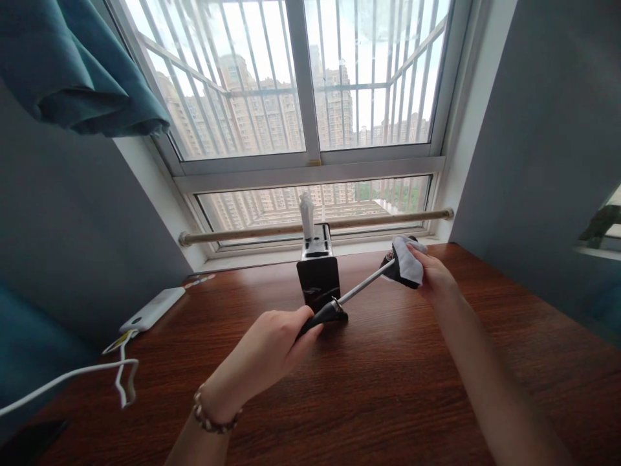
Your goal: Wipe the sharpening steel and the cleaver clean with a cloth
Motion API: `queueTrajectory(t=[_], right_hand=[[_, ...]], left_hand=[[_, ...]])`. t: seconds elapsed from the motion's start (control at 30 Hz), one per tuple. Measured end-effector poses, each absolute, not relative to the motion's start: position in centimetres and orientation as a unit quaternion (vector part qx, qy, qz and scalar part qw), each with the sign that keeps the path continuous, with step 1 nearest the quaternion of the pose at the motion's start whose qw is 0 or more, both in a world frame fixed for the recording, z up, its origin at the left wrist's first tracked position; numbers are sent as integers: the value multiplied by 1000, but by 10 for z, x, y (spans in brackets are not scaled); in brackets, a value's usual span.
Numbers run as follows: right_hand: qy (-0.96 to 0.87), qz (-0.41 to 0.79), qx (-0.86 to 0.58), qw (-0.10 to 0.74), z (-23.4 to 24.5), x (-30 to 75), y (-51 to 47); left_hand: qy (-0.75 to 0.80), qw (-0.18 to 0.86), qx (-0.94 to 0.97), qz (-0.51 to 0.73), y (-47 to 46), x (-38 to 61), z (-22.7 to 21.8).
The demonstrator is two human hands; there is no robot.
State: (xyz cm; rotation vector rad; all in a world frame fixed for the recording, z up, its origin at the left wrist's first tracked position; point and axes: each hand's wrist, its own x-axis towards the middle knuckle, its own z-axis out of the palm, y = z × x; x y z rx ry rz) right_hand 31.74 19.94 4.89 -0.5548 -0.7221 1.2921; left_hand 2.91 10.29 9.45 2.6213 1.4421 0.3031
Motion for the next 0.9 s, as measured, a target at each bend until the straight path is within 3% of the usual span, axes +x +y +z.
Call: queueTrajectory(t=[0.2, 0.43, 0.67, 0.9], right_hand=[[-327, 576, -207, 720, 42, 326, 208], [-272, 580, -186, 745, 39, 334, 216], [-205, 574, -214, 764, 31, 317, 220], [-229, 606, -261, 716, 29, 272, 198]], left_hand=[[467, 110, 873, 92, 111, 34, 94], [490, -21, 865, 109, 119, 40, 82], [490, -136, 836, 207, 116, 36, 81], [529, -117, 816, 204, 105, 38, 83]])
